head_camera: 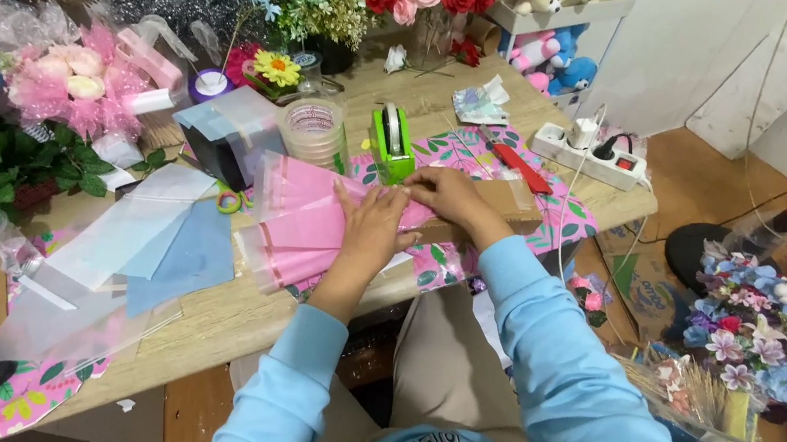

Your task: The person wraps a bouquet of red roses in pink paper, folding the paper around the stems and securing it with tape. They repeat the process with a second sheet of pink paper to complete the wrapping.

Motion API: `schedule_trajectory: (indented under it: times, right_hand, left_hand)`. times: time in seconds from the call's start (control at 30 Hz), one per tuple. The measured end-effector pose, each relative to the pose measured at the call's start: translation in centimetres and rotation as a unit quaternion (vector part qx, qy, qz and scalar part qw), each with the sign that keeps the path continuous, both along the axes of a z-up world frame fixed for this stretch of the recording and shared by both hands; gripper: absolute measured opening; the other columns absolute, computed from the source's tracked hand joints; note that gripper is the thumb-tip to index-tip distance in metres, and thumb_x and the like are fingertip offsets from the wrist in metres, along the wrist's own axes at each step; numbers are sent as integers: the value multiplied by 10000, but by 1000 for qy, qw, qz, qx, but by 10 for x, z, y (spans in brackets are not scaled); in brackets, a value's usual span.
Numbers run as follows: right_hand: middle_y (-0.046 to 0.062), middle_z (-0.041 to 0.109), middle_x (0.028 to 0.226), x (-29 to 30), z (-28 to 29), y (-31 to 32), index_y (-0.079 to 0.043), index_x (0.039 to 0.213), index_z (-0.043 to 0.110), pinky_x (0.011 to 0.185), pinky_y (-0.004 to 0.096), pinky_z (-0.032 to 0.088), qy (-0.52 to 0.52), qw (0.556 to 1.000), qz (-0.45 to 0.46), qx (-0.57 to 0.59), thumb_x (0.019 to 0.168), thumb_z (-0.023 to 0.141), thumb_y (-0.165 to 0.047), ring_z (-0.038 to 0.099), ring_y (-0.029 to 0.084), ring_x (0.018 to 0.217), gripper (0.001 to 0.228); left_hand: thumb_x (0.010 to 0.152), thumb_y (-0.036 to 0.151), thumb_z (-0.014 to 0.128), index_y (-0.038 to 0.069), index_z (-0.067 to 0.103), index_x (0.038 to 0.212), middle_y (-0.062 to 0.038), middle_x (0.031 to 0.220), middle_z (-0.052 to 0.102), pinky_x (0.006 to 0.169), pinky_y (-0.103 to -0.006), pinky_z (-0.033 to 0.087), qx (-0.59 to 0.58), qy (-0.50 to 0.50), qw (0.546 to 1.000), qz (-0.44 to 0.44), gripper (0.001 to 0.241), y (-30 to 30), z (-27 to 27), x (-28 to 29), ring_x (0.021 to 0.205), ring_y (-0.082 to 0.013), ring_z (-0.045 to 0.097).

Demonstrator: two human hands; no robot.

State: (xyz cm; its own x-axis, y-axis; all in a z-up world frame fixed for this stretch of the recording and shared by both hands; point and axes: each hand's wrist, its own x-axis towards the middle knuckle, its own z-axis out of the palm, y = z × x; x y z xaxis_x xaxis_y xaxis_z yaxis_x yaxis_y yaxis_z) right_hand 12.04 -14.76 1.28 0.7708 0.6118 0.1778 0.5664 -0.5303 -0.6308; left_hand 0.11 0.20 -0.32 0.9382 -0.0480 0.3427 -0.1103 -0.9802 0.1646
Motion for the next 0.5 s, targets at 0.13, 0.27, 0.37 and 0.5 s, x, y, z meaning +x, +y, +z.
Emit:
schedule_trajectory:
  times: [0.13,0.27,0.37,0.5]
  right_hand:
    - [101,767,1135,9,-6,2,-230,1150,758,1027,470,484,-4,1000,-13,-15,1002,603,-366,675,349,1168,254]
    - [71,752,1207,23,-17,6,-270,1226,744,1159,610,271,-3,996,-13,-90,1003,587,-403,641,359,1236,304]
    - [65,729,1275,25,-16,7,-281,1306,707,1188,673,123,7,991,-1,-130,1014,562,-455,610,357,1290,370]
    - [102,657,1401,19,-8,1,-235,1425,618,1200,703,26,60,988,24,-142,1003,567,-465,518,385,1388,483]
  left_hand:
    - [786,433,801,218,566,1132,-38,1276,682,1124,-800,40,-1,-10,1000,-10,471,2,2,0,1318,-290,532]
    - [757,445,823,205,560,1128,-53,1209,703,1121,-805,49,-19,-3,1000,-4,515,1,8,-3,1304,-278,537]
    - [753,438,829,181,559,1135,-68,1176,717,1122,-800,23,-25,-9,1000,0,533,1,8,-2,1278,-271,554]
    - [747,426,829,177,593,1130,-71,1164,722,1117,-802,26,-25,-16,1000,-9,514,0,12,-6,1253,-261,556]
